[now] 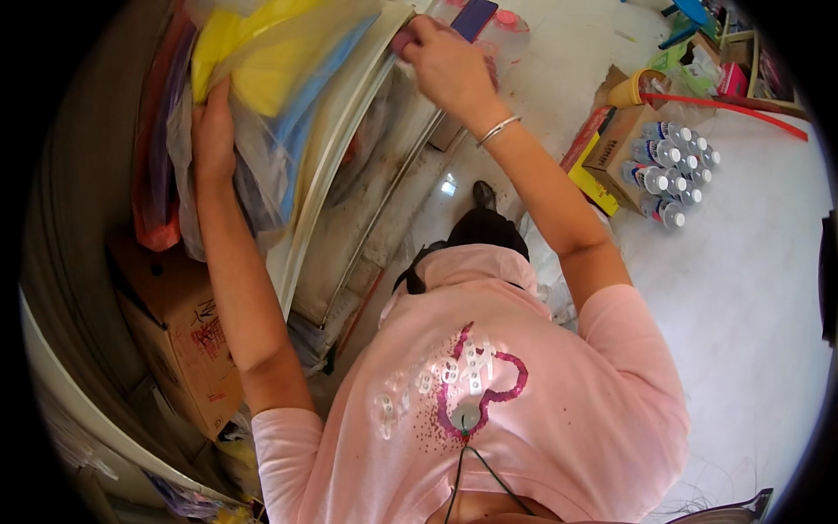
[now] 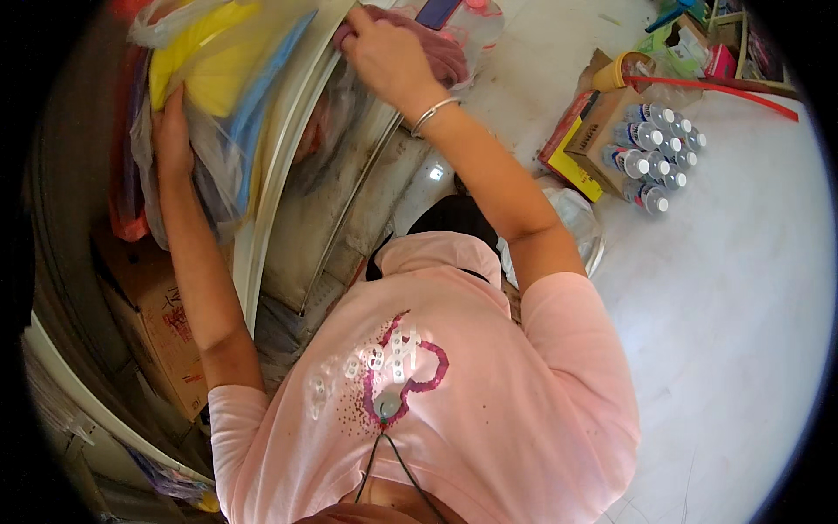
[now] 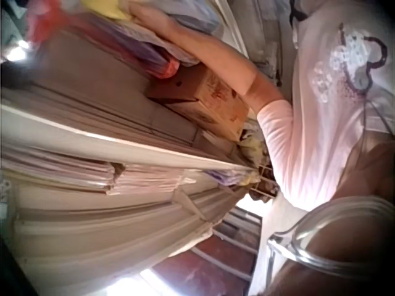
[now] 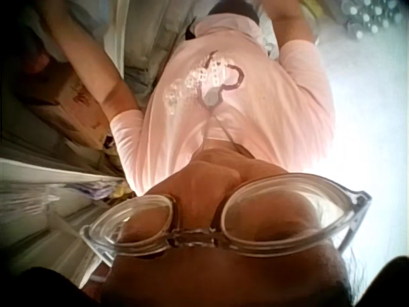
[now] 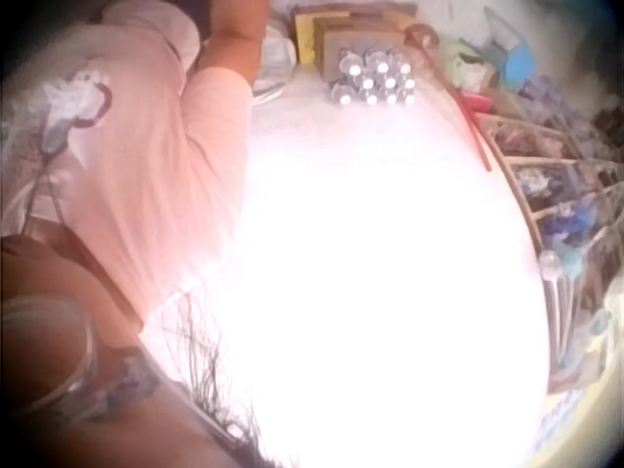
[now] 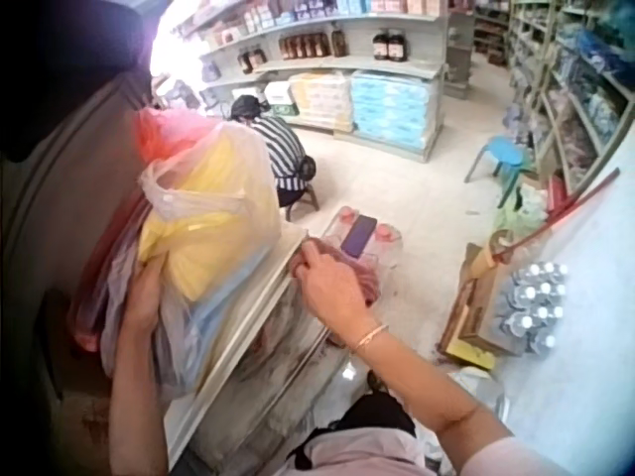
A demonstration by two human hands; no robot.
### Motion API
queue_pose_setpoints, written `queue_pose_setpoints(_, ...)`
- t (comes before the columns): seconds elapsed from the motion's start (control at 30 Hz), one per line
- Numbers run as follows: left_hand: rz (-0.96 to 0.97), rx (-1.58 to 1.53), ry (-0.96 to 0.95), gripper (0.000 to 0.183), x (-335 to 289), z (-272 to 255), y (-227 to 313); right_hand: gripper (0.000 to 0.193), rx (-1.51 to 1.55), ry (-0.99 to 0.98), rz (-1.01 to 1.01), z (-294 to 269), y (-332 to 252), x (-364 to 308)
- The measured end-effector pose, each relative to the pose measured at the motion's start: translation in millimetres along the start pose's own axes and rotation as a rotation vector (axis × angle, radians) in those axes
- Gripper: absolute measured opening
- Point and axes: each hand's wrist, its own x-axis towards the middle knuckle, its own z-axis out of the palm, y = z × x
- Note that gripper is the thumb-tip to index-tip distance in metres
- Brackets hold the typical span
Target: The person wipes the underside of a shelf and a black plastic object with a cloth, and moves plastic bags on the shelf.
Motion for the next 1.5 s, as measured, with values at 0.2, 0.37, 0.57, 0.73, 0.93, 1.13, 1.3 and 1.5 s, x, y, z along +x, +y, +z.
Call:
queue_pose_setpoints(0.2,-0.064,-0.004,0.06,0.05,-4,1,6,0.014,0.07,0.032,0.059,1,8,-3)
queue_pose_setpoints(0.37,-0.019,-0.031,-0.002,0.048,3,-6,-4,0.013,0.004,0.288,0.399,-1,101,6)
queue_pose_setpoints(0.57,-0.045,-0.111,-0.04,0.05,6,-11,-15,0.019,0.296,0.255,0.247,-19,27,-6)
queue_pose_setpoints(0.73,-0.083,-0.102,-0.015,0.052,7,-11,-14,0.015,0.139,0.045,0.316,-9,-11,3)
queue_pose_setpoints(0.93,-0.027,-0.081,-0.013,0.052,3,0,-9,0.026,0.012,-0.121,0.1,-4,-42,-14)
queue_pose_setpoints(1.13,0.011,-0.051,-0.029,0.05,4,-3,-10,0.024,0.32,-0.145,-0.102,16,-101,-60)
queue_pose_setpoints(1.3,-0.036,-0.061,-0.024,0.05,1,-10,-11,0.019,0.13,-0.096,0.069,3,-40,-18)
queue_pose_setpoints(1.5,-0.004,-0.075,-0.035,0.05,-2,-6,-12,0.008,-0.007,0.098,0.282,-5,-17,13)
